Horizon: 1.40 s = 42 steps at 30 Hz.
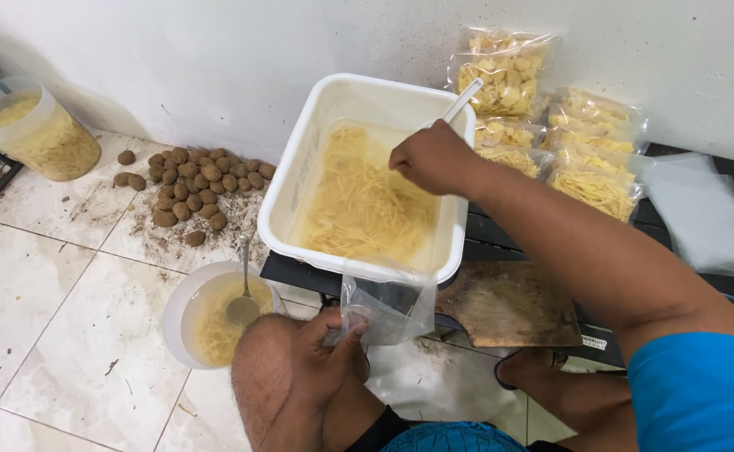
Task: The person scoops shredded dried fruit from a plastic tub into a clear plastic bag using a white spoon.
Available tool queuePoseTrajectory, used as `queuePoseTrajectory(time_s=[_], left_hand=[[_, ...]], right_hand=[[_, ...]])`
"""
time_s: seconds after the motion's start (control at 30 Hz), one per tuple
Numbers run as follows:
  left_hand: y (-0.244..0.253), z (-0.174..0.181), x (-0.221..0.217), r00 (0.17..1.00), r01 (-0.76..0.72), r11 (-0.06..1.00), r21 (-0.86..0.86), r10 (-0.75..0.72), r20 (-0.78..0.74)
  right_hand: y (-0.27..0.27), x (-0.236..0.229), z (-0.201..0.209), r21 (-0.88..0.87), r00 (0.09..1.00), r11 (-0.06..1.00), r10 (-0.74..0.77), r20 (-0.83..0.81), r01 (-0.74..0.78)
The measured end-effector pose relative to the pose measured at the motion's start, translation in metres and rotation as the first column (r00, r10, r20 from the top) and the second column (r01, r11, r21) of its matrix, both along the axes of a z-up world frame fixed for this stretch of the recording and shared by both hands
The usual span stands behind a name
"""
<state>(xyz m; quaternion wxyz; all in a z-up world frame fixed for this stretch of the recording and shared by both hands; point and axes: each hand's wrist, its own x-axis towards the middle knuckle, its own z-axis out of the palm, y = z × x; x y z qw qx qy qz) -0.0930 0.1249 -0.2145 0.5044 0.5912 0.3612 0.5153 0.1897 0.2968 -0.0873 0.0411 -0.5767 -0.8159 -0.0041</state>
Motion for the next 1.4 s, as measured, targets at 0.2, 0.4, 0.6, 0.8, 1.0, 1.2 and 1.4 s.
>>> queuePoseTrajectory(time_s=[0.2,0.4,0.6,0.8,1.0,1.2,1.4], left_hand=[[0.003,-0.008,0.0,1.0,0.015,0.997,0.075,-0.017,0.025],[0.004,-0.008,0.001,1.0,0.003,0.997,0.071,-0.003,0.001],[0.004,-0.006,-0.001,0.999,0.017,0.998,0.061,-0.015,-0.037],[0.005,-0.005,0.001,0.997,0.02,0.996,0.087,-0.013,-0.079],[0.008,-0.006,0.001,0.992,0.015,0.996,0.091,-0.003,-0.128],[0.009,-0.004,-0.002,0.994,0.04,0.993,0.107,-0.029,-0.102],[0.012,-0.004,-0.001,0.991,0.088,0.987,0.133,-0.073,-0.115]], right_hand=[[0.038,0.032,0.011,0.017,0.991,0.991,-0.131,-0.037,0.132],[0.084,0.082,-0.014,0.232,0.879,0.918,-0.38,0.288,0.321],[0.072,0.085,-0.013,0.168,0.788,0.91,-0.412,0.458,0.378],[0.064,0.051,-0.011,0.184,0.907,0.955,-0.28,0.314,0.232],[0.119,0.051,-0.056,0.407,0.937,0.913,-0.113,0.33,-0.033],[0.152,0.022,-0.073,0.285,0.927,0.958,-0.12,0.355,0.015],[0.155,0.009,-0.069,0.0,0.984,0.991,-0.13,0.123,0.131]])
